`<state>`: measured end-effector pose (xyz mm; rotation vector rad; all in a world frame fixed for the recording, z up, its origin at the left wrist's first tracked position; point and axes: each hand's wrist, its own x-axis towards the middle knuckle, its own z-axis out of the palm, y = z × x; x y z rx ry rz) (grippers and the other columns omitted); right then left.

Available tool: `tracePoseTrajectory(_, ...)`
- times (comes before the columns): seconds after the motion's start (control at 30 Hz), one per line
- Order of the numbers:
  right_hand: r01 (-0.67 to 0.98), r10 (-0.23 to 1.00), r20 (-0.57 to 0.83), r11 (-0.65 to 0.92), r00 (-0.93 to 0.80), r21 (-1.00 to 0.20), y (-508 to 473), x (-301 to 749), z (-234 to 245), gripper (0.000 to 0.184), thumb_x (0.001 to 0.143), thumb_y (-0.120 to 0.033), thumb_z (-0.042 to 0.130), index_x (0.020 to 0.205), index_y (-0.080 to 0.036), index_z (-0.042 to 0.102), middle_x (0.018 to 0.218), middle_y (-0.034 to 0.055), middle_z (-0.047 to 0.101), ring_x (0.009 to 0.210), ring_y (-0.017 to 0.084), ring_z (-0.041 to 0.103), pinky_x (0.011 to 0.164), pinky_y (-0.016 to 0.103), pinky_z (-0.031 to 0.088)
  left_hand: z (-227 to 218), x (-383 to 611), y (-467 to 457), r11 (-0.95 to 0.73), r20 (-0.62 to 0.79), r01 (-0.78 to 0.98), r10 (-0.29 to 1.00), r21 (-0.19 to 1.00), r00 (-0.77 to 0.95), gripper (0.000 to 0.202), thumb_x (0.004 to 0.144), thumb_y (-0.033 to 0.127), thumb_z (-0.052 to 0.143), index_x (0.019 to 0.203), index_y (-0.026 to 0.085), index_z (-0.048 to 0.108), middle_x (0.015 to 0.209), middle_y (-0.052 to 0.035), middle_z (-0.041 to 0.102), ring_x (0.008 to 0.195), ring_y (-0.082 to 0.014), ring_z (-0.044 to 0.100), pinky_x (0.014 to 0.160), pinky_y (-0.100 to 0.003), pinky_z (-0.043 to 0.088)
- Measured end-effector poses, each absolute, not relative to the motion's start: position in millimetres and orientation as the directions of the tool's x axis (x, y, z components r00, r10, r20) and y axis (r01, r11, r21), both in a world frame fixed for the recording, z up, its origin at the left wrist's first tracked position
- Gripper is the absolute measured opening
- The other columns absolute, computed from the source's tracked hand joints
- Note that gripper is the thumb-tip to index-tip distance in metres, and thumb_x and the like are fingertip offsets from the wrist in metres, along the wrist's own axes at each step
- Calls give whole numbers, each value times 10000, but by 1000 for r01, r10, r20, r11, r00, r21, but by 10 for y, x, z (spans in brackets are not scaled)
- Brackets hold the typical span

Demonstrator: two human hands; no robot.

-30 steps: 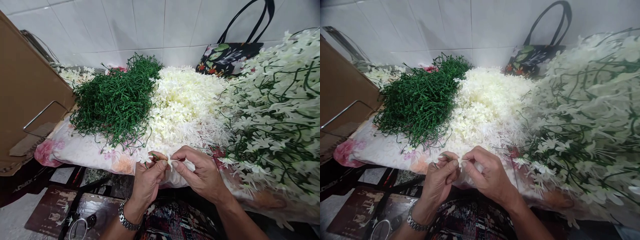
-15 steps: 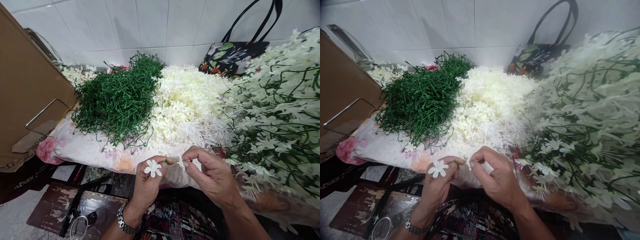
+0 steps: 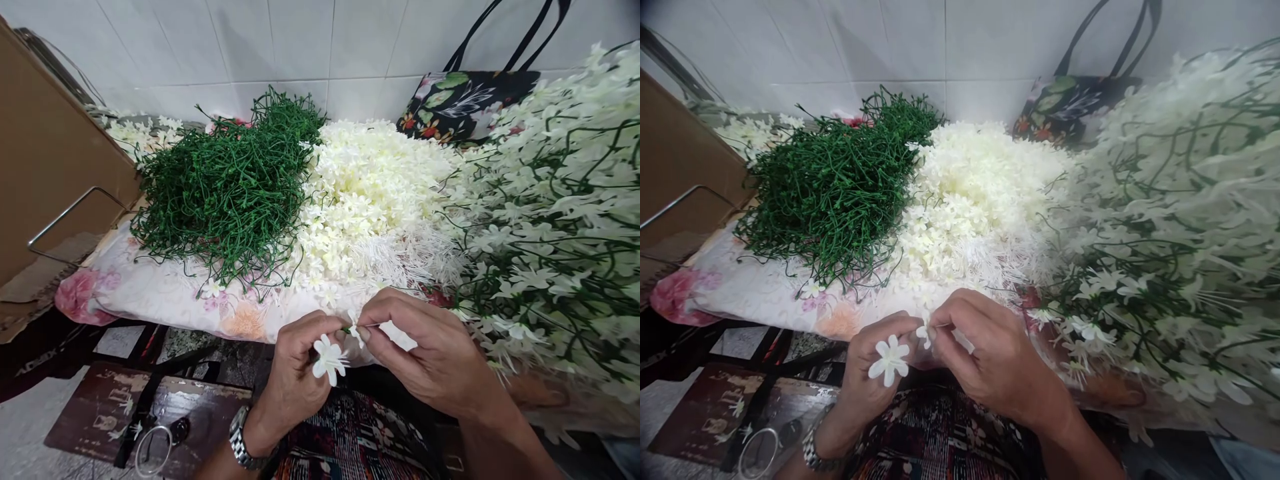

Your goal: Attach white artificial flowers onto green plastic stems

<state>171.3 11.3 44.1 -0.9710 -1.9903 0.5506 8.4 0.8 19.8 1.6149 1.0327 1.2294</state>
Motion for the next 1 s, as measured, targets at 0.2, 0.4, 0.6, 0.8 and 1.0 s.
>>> tracePoseTrajectory(0.2, 468, 800, 454, 599, -392, -650, 133, 1768, 391, 119, 857, -82, 480, 806, -176, 533, 714, 1, 572, 663, 101, 532, 584, 226, 421, 174, 92, 72, -400, 326, 235, 897, 886, 299, 203, 820, 131, 471, 648, 166, 574, 563, 8, 470, 532, -119, 412, 509, -233, 307)
tracePoseTrajectory(0.4, 468, 827, 378, 551, -416, -691, 175, 1800, 325, 120, 864, -108, 476, 788, -183, 532, 706, -7, 565, 648, 94, 528, 583, 219, 407, 104, 89, 100, -425, 345, 228, 882, 876, 321, 203, 814, 114, 451, 628, 168, 511, 547, 31, 378, 514, -108, 361, 486, -231, 274)
tracePoseTrajectory(0.6, 431, 847, 409, 527, -339, -733, 207, 1735, 232, 131, 869, -143, 474, 770, -180, 551, 651, -12, 573, 580, 87, 533, 541, 199, 414, 50, 120, 146, -401, 338, 195, 895, 895, 291, 243, 824, 128, 434, 586, 179, 430, 544, 38, 353, 508, -99, 352, 477, -226, 270)
tracePoseTrajectory(0.8, 451, 839, 428, 543, -337, -709, 205, 1719, 178, 130, 863, -135, 476, 760, -166, 549, 647, -12, 575, 573, 77, 531, 536, 182, 414, 9, 134, 150, -407, 328, 246, 894, 880, 304, 302, 846, 179, 410, 574, 199, 280, 523, 49, 300, 495, -93, 309, 478, -234, 238)
tracePoseTrajectory(1.0, 463, 829, 433, 558, -355, -688, 203, 1726, 126, 123, 863, -121, 473, 772, -164, 545, 649, -6, 561, 579, 83, 511, 533, 195, 403, 8, 146, 137, -383, 300, 289, 908, 877, 292, 285, 819, 129, 411, 585, 200, 265, 531, 51, 293, 499, -90, 303, 477, -231, 226)
